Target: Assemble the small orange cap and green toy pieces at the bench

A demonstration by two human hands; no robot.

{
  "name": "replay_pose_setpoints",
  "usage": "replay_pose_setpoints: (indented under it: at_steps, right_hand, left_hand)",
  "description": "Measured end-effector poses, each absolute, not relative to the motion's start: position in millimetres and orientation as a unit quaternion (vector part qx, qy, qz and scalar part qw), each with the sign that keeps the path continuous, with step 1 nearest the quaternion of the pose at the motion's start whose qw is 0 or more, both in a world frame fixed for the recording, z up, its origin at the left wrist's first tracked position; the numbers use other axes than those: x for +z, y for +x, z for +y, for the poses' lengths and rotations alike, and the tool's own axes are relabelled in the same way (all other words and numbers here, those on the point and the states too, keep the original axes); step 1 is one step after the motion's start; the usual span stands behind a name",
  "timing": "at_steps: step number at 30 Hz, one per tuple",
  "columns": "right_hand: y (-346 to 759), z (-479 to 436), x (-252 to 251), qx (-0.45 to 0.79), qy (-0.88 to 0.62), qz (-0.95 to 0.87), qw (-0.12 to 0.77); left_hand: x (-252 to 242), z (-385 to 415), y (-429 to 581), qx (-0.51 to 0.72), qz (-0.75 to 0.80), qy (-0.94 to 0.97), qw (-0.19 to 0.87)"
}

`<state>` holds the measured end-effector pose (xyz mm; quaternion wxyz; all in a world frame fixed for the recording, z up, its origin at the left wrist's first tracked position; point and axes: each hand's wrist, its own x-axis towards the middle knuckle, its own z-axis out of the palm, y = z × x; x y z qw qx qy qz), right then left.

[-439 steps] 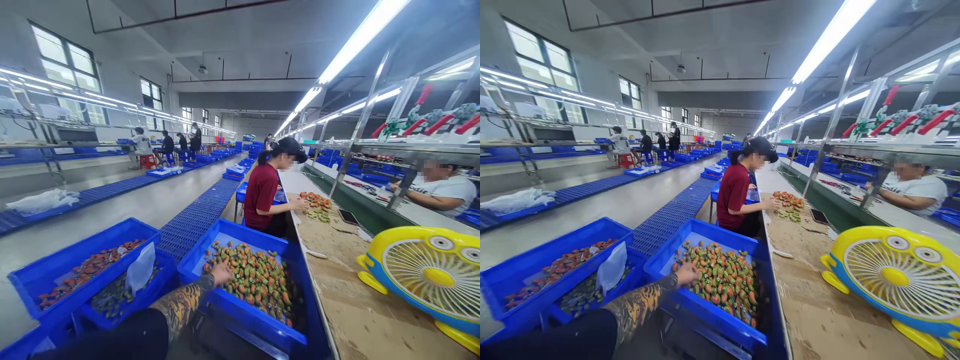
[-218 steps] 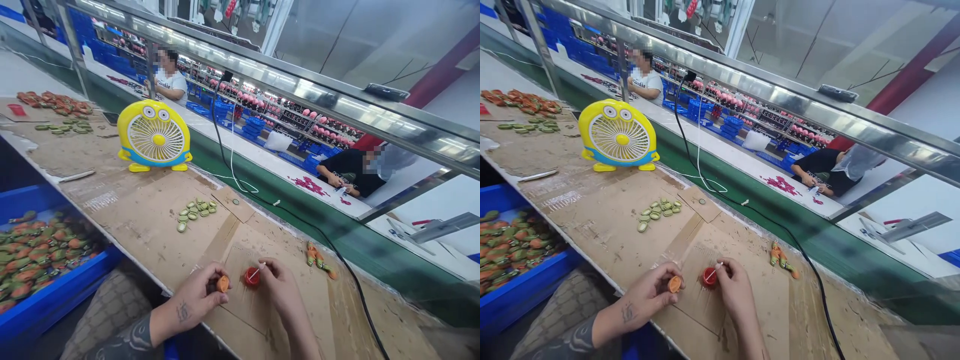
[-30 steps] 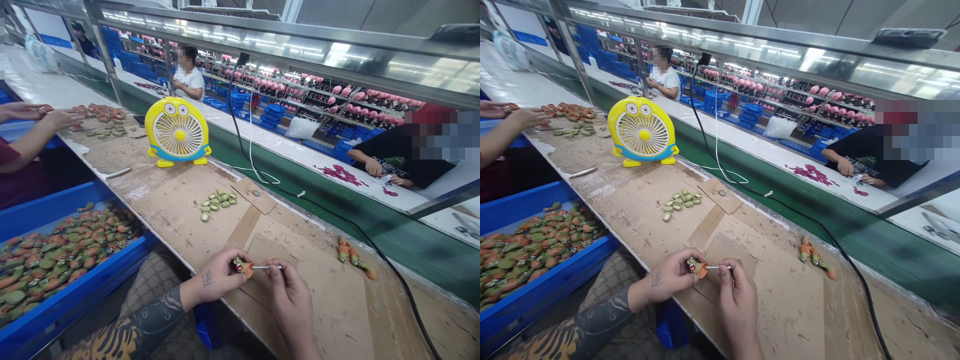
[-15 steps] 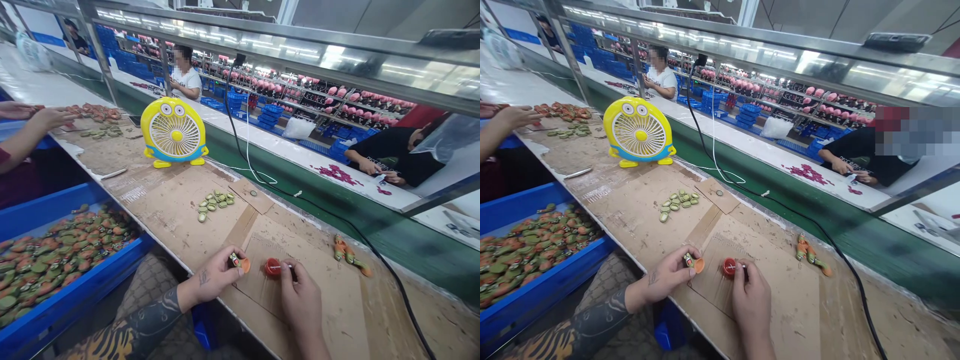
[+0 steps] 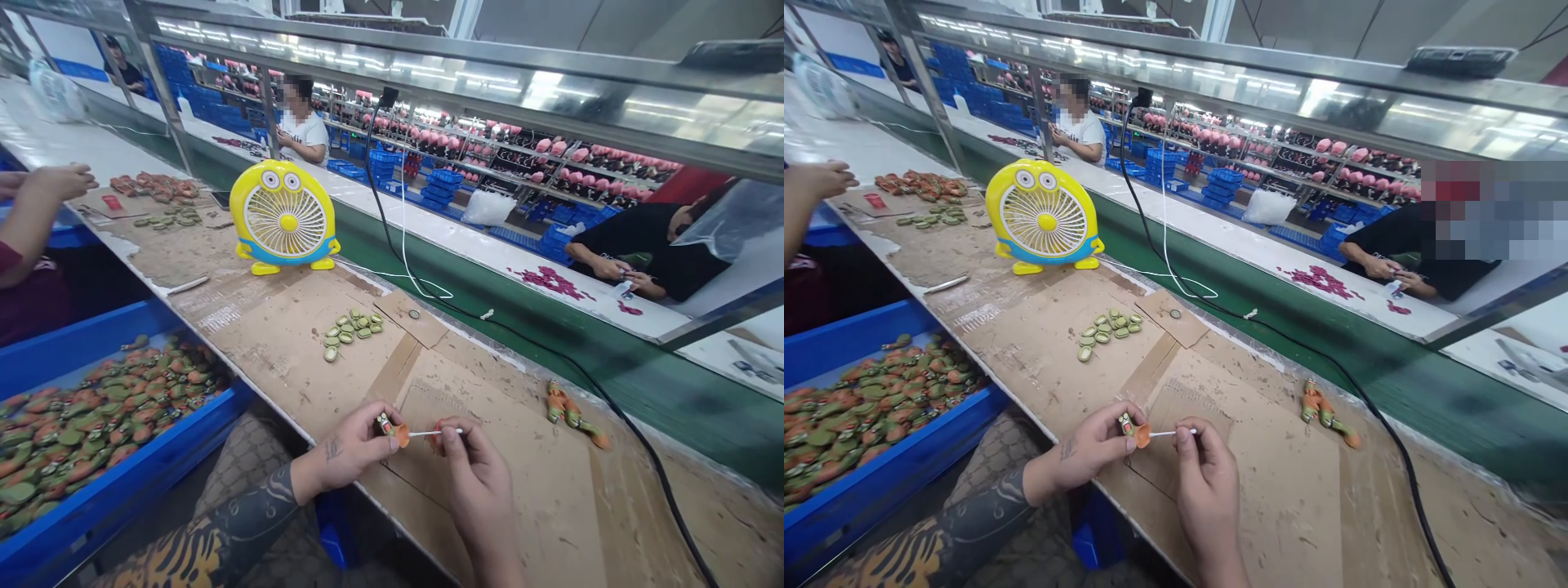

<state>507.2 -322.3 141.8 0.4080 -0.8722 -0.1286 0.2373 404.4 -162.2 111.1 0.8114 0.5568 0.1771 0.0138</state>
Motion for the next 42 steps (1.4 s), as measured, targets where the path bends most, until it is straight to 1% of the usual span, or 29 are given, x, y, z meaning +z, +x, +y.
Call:
replay_pose_setpoints:
  at_steps: [5, 10, 13, 15, 17, 18, 20, 24, 26, 29, 31, 33, 36, 38, 42]
  right_hand:
    - [509.8, -320.0, 134.7, 0.236, -0.883, -0.149, 0.377]
    - [509.2, -316.0, 137.1, 0.24, -0.881, -0.161, 0.375]
    - [509.4, -316.9, 139.4, 0.248, -0.871, -0.156, 0.395]
    - [512.4, -321.9, 141.5, 0.239, -0.86, -0.131, 0.432]
    - [518.2, -329.2, 143.4, 0.19, -0.866, -0.085, 0.455]
    - [521.7, -332.8, 143.7, 0.161, -0.875, -0.061, 0.453]
    - [528.8, -338.1, 141.9, 0.123, -0.897, -0.033, 0.424]
    - [539.7, -342.1, 130.2, 0.163, -0.928, -0.104, 0.318]
    - [543.2, -343.9, 127.2, 0.145, -0.942, -0.125, 0.276]
    - [545.1, -345.0, 136.9, 0.064, -0.956, -0.072, 0.276]
    - [545.2, -339.0, 151.2, 0.045, -0.958, -0.051, 0.277]
    - [545.3, -323.6, 166.2, 0.076, -0.956, -0.09, 0.27]
    - [544.9, -281.4, 179.0, 0.147, -0.933, -0.216, 0.247]
    - [546.2, -244.5, 177.9, 0.172, -0.917, -0.288, 0.214]
    - [565.8, -173.8, 157.1, 0.179, -0.903, -0.353, 0.166]
  left_hand:
    - [110.7, -162.6, 402.6, 0.009, 0.17, 0.551, 0.817]
    - [115.3, -161.4, 401.2, -0.003, 0.164, 0.557, 0.814]
    - [116.6, -160.0, 401.5, -0.008, 0.158, 0.555, 0.817]
    - [115.9, -159.7, 402.0, -0.008, 0.161, 0.552, 0.818]
    - [114.8, -159.8, 402.7, -0.004, 0.162, 0.548, 0.821]
    - [114.2, -159.9, 403.1, -0.004, 0.163, 0.545, 0.823]
    - [113.0, -160.0, 403.9, -0.005, 0.163, 0.538, 0.827]
    - [107.7, -158.9, 406.0, 0.002, 0.161, 0.537, 0.828]
    - [105.0, -158.2, 407.3, 0.011, 0.162, 0.534, 0.83]
    - [106.5, -158.4, 407.6, 0.02, 0.164, 0.52, 0.838]
    - [110.9, -159.2, 406.0, 0.005, 0.152, 0.501, 0.852]
    - [114.4, -160.5, 401.7, 0.012, 0.14, 0.497, 0.856]
    - [113.3, -165.4, 386.5, 0.088, 0.161, 0.475, 0.861]
    - [109.2, -170.6, 370.1, 0.119, 0.168, 0.45, 0.869]
    - [104.4, -174.0, 334.4, 0.12, 0.163, 0.452, 0.869]
